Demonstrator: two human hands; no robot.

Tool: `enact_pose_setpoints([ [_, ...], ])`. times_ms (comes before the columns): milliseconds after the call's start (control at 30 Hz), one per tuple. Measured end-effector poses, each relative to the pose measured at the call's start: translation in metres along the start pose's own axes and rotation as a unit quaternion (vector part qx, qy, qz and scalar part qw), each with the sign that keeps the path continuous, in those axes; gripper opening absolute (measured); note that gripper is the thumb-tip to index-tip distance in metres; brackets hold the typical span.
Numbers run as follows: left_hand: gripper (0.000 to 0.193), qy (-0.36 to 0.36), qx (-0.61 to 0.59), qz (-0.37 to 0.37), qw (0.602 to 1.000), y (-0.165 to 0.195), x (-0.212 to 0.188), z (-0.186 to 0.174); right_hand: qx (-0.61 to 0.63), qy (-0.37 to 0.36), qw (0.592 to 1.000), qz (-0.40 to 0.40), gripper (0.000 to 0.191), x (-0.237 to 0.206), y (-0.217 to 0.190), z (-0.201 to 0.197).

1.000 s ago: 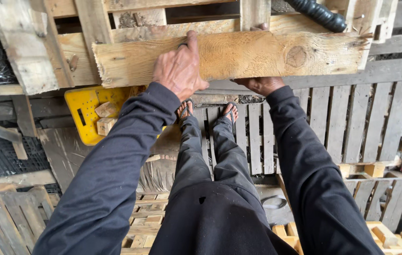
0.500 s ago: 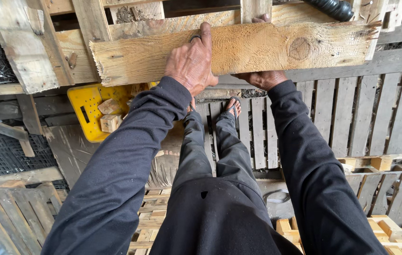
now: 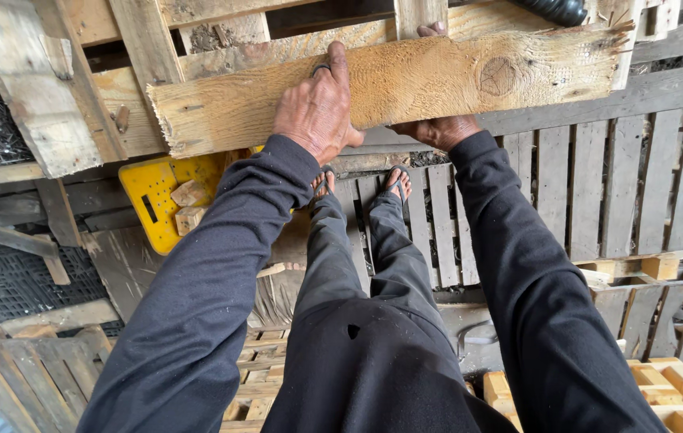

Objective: The person disassembles wooden pallets on a work surface, using a claw hammer to pry nails out of the planks. They pull freed boards free, drop removed nails and scrap wood blocks into a yellow crate, and stack the salvaged planks aside.

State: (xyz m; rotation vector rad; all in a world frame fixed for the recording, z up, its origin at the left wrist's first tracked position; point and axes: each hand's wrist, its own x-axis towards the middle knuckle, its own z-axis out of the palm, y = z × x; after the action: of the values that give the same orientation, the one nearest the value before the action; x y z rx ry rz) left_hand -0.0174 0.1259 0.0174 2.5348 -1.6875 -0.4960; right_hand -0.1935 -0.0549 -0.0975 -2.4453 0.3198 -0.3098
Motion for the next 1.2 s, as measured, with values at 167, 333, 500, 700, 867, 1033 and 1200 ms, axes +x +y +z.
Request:
enact_pose_setpoints([
  [167, 0.138, -0.057, -0.014, 0.005, 0.998, -0.006, 0.01, 0.003, -0.082, -0.132, 0.987, 0.041, 0.085, -0.017, 0.021, 0.015],
  [333, 0.156, 0.028, -0.049, 0.017, 0.998, -0.001, -0.012, 0.017, -0.169, -0.081, 0.982, -0.013, 0.066, -0.024, 0.026, 0.016],
  [500, 0.035, 0.199, -0.303, -0.098, 0.927, 0.0, -0.151, 0.039, -0.057, -0.038, 0.979, 0.194, 0.103, -0.057, -0.036, -0.006],
  [700, 0.075, 0.26, -0.38, -0.3, 0.835, -0.164, -0.221, 0.027, 0.122, 0.08, 0.968, 0.204, 0.065, -0.092, -0.188, 0.046],
  [867, 0.071, 0.118, -0.487, -0.265, 0.823, -0.234, -0.168, 0.027, -0.052, 0.008, 0.994, 0.096, 0.075, 0.005, -0.219, 0.133],
  [1033, 0.078, 0.043, -0.294, -0.281, 0.913, -0.215, -0.158, 0.015, -0.024, -0.073, 0.995, 0.067, 0.037, 0.067, -0.195, 0.171],
  [1200, 0.115, 0.107, -0.158, -0.176, 0.966, -0.198, -0.155, -0.027, -0.037, -0.004, 0.998, -0.058, 0.063, 0.088, -0.18, 0.187],
])
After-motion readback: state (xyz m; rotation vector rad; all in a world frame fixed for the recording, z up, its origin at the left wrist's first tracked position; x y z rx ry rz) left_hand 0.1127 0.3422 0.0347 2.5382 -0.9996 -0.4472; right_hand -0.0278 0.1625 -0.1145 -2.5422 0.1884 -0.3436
